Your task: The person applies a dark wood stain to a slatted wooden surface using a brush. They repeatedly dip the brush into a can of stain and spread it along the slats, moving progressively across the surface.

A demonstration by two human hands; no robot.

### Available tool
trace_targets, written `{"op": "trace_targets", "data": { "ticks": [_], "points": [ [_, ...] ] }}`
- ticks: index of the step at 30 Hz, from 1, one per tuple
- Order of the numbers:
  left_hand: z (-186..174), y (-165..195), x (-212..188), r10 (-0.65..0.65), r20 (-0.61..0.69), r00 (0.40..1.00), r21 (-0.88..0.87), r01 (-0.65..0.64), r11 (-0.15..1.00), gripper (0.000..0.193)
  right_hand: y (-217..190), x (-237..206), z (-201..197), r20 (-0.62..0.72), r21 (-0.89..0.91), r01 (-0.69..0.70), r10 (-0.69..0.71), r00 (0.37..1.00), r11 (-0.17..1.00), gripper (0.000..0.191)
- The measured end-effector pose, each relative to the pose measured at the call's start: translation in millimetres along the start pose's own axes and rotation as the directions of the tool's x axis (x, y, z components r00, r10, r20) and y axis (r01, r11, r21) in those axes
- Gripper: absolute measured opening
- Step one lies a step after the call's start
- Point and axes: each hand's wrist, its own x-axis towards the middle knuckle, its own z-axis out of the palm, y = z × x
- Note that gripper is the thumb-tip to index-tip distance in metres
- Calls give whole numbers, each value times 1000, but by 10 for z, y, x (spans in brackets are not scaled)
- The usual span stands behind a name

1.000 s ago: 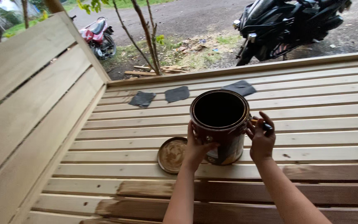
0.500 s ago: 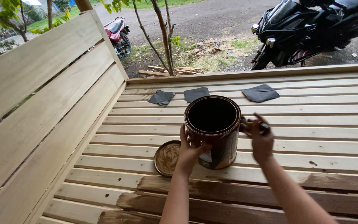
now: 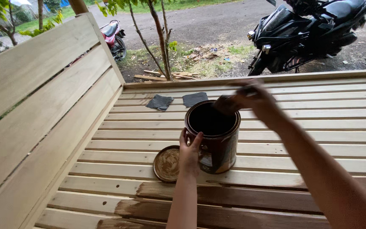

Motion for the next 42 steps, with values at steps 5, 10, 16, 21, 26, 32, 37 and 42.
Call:
{"op": "trace_targets", "data": {
  "ticks": [5, 10, 16, 21, 26, 32, 37, 42],
  "points": [
    [-212, -36, -131, -4, 5, 1000, 8, 3, 1000, 109, 164, 382, 656, 250, -707, 164, 25, 968, 688, 36],
    [-622, -114, -106, -23, -24, 999, 54, 24, 998, 104, 661, 724, 1066, 335, -861, 171, 282, 899, 479, 27],
    [-1030, -62, -118, 49, -42, 998, 116, -44, 992, 107, 1337, 989, 1303, 467, -873, 291, 500, 729, 391, 27],
    [-1007, 53, -206, 21, -59, 998, 139, -13, 990, 112, 1030, 1060, 1112, 434, -767, 31, 483, 761, 641, 36],
    [-792, 92, -272, 40, -31, 999, 171, -34, 985, 112, 357, 904, 506, 39, -438, -324, 377, 925, 839, 28],
    [-413, 19, -381, 49, 12, 999, 129, -51, 990, 110, 464, 417, -3, -377, -32, -277, 245, 893, 960, 20],
    [-123, -128, -538, 155, 53, 986, 106, -160, 981, 100, 876, -27, -59, -438, -24, -70, 53, 898, 997, 25],
    [97, -312, -749, 181, -89, 979, 187, -162, 969, 78, 1047, -316, -46, -523, 367, -61, 260, 811, 928, 21]
  ]
}}
